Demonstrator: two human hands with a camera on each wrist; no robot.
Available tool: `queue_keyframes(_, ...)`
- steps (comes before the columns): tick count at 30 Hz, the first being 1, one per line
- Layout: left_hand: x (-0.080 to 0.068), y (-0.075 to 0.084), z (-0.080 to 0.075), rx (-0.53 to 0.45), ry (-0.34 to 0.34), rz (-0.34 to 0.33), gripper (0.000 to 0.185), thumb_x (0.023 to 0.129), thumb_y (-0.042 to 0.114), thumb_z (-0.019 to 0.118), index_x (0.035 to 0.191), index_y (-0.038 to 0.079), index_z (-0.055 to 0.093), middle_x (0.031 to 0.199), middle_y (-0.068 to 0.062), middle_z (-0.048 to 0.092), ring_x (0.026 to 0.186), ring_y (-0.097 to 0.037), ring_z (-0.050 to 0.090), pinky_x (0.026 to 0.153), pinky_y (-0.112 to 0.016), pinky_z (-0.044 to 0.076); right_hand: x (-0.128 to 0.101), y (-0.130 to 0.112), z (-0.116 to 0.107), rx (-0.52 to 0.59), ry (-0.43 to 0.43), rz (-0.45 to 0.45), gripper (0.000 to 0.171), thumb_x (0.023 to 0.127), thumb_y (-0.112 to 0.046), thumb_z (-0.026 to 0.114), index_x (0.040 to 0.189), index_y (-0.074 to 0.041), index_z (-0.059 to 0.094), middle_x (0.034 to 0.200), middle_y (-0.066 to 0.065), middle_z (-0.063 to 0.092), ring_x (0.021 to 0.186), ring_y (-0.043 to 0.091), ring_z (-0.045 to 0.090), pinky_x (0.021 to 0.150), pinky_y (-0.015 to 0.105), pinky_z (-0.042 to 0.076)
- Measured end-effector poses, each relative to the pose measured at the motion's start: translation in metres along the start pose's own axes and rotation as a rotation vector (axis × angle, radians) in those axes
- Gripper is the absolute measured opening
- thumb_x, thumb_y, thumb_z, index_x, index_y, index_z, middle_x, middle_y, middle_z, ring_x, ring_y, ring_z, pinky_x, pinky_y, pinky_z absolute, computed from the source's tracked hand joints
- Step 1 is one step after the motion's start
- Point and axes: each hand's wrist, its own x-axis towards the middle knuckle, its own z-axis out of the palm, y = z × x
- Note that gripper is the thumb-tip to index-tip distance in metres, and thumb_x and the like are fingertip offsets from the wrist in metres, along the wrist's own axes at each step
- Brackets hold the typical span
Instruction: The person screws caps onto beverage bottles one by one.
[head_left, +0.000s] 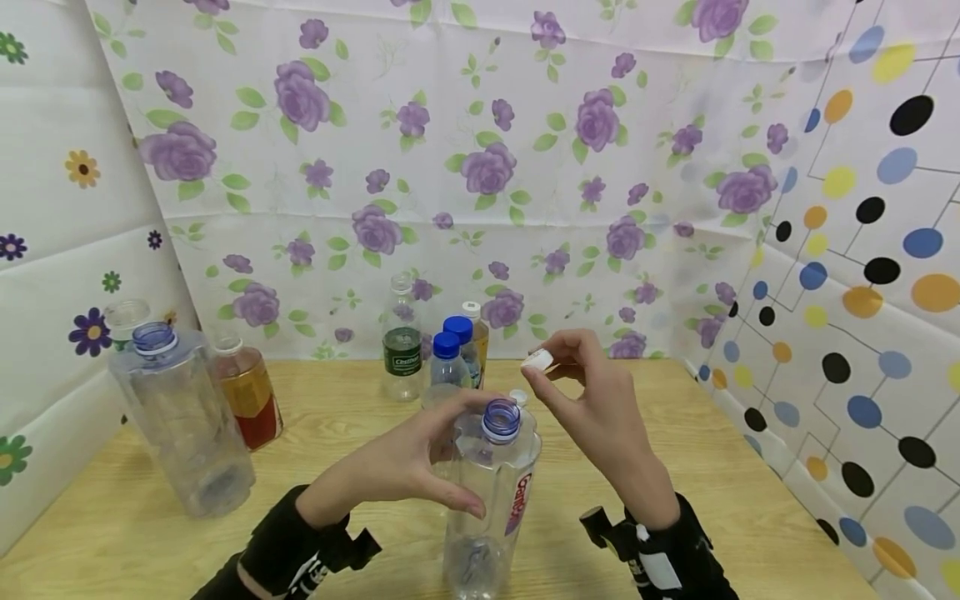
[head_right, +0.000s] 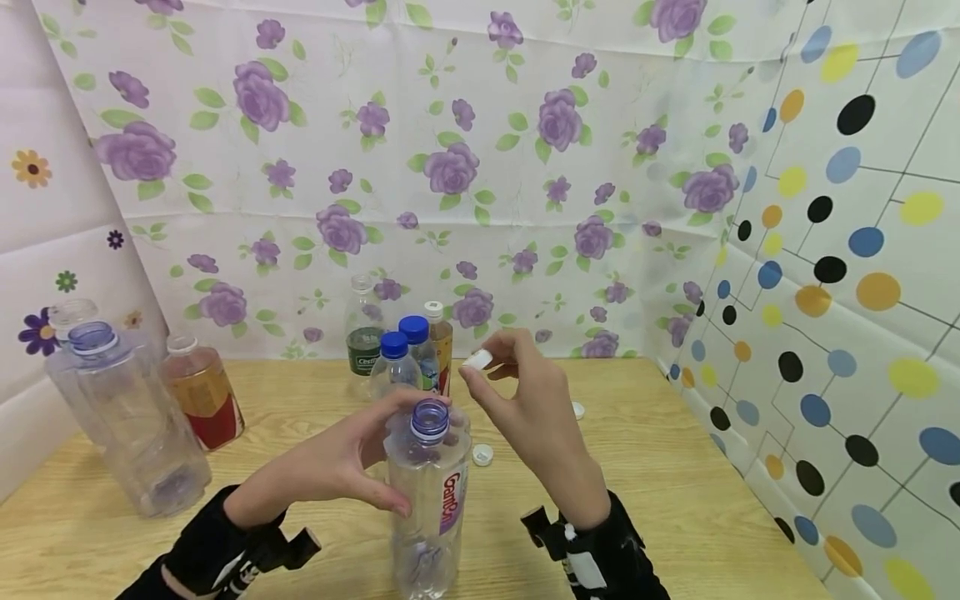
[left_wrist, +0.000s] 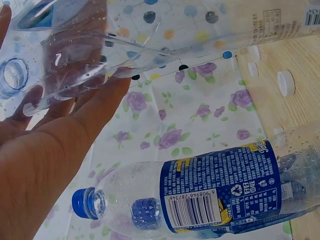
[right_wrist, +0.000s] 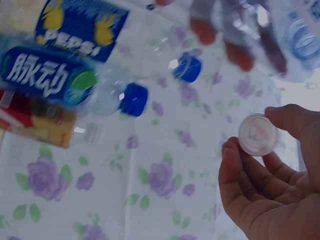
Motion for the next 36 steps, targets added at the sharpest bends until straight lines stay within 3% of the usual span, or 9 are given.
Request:
queue_keyframes(6, 0.000, 0.000, 0.000, -0.010, -0.003, 0.002, 0.090, 0.086, 0.019, 0.085, 0.157, 0.017, 0.030, 0.153, -0.013, 0.040, 0.137, -0.029, 0.049, 0.105, -0.039, 0.051, -0.005, -0.031, -0.005, 0.282, -0.033, -0.063, 0.033, 0.093, 0.005, 0.070, 0.119, -0.003, 0.053, 0.114, 0.005, 0.065, 0.096, 0.017, 0.068, 0.085, 0.027, 0.058)
queue_keyframes(11, -0.001, 0.002, 0.001, -0.002, 0.003, -0.018, 0.090, 0.084, 0.020, 0.086, 0.155, 0.016, 0.030, 0.151, -0.013, 0.040, 0.133, -0.026, 0.053, 0.104, -0.041, 0.052, -0.007, -0.043, -0.003, 0.381, -0.090, -0.112, 0.031, 0.092, 0.009, 0.069, 0.116, -0.003, 0.053, 0.117, 0.010, 0.064, 0.101, 0.021, 0.068, 0.088, 0.030, 0.058)
queue_keyframes(18, -0.002, 0.002, 0.000, 0.030, 0.009, -0.035, 0.089, 0.085, 0.023, 0.085, 0.155, 0.018, 0.030, 0.152, -0.011, 0.038, 0.128, -0.025, 0.055, 0.100, -0.037, 0.054, -0.009, -0.043, -0.005, 0.363, -0.161, -0.136, 0.025, 0.091, 0.009, 0.070, 0.105, -0.008, 0.059, 0.117, 0.010, 0.068, 0.106, 0.021, 0.068, 0.090, 0.030, 0.058)
queue_keyframes(24, -0.002, 0.001, -0.001, 0.082, 0.017, -0.044, 0.088, 0.086, 0.028, 0.084, 0.156, 0.021, 0.030, 0.155, -0.008, 0.036, 0.125, -0.026, 0.053, 0.094, -0.033, 0.052, -0.009, -0.040, -0.006, 0.294, -0.214, -0.165, 0.027, 0.091, 0.004, 0.073, 0.110, -0.013, 0.064, 0.115, 0.004, 0.070, 0.103, 0.015, 0.068, 0.087, 0.030, 0.058)
queue_keyframes(30, -0.003, 0.002, -0.001, 0.090, 0.017, -0.054, 0.091, 0.087, 0.028, 0.084, 0.158, 0.022, 0.028, 0.156, -0.008, 0.035, 0.118, -0.024, 0.055, 0.093, -0.031, 0.052, -0.009, -0.037, -0.008, 0.296, -0.255, -0.178, 0.024, 0.091, 0.005, 0.072, 0.104, -0.013, 0.062, 0.118, 0.007, 0.072, 0.106, 0.018, 0.070, 0.080, 0.032, 0.060)
queue_keyframes(36, -0.001, 0.002, 0.000, 0.046, 0.006, -0.036, 0.091, 0.086, 0.024, 0.085, 0.157, 0.022, 0.028, 0.152, -0.009, 0.039, 0.124, -0.025, 0.056, 0.098, -0.038, 0.054, -0.010, -0.042, -0.008, 0.235, -0.231, -0.161, 0.024, 0.089, 0.000, 0.077, 0.098, -0.016, 0.062, 0.115, 0.003, 0.074, 0.104, 0.015, 0.071, 0.074, 0.028, 0.059)
